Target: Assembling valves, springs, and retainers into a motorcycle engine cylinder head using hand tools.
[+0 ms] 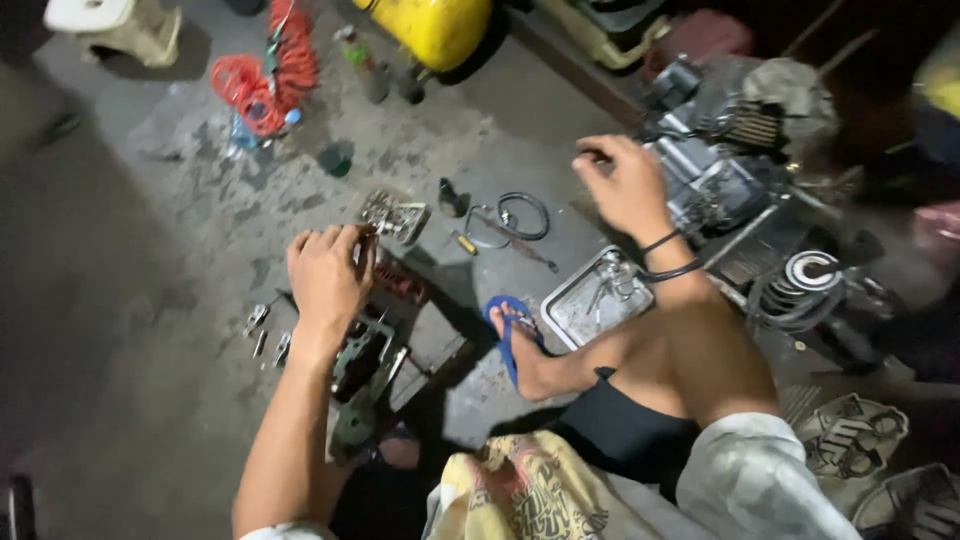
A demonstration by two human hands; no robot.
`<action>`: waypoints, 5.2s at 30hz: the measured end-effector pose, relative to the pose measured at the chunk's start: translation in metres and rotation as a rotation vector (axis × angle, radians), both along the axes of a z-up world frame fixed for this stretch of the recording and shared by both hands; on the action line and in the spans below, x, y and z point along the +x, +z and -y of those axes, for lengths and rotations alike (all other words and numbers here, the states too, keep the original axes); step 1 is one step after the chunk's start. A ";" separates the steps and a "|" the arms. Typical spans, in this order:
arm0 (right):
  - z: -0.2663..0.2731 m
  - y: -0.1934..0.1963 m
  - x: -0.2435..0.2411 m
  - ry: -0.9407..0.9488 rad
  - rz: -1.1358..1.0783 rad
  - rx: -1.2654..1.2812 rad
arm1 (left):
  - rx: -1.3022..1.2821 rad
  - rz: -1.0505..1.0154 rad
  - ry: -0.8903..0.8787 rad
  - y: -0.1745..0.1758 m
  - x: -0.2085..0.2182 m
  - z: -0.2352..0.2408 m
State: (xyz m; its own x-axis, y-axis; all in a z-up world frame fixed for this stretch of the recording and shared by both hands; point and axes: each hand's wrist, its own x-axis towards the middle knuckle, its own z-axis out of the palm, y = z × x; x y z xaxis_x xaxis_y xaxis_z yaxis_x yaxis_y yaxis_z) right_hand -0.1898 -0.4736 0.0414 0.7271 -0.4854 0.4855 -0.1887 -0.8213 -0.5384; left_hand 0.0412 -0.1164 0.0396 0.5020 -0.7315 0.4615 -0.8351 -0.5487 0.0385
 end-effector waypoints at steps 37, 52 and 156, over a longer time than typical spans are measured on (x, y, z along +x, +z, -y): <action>-0.020 0.028 0.067 0.214 -0.173 0.323 | -0.169 -0.442 -0.237 0.050 -0.023 0.065; -0.099 0.043 0.112 0.364 -0.342 0.123 | -0.289 -0.773 0.194 0.025 -0.050 -0.133; -0.246 -0.024 0.209 0.820 -1.151 0.777 | 0.313 -0.261 -0.144 -0.052 -0.035 -0.146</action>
State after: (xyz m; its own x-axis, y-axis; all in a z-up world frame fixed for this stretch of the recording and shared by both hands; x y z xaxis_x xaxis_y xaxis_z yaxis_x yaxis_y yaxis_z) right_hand 0.0194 -0.2274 0.0174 0.6878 0.3429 -0.6398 -0.4363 -0.5092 -0.7419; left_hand 0.0061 0.0297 -0.0121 0.4548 -0.8873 0.0770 -0.8884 -0.4459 0.1093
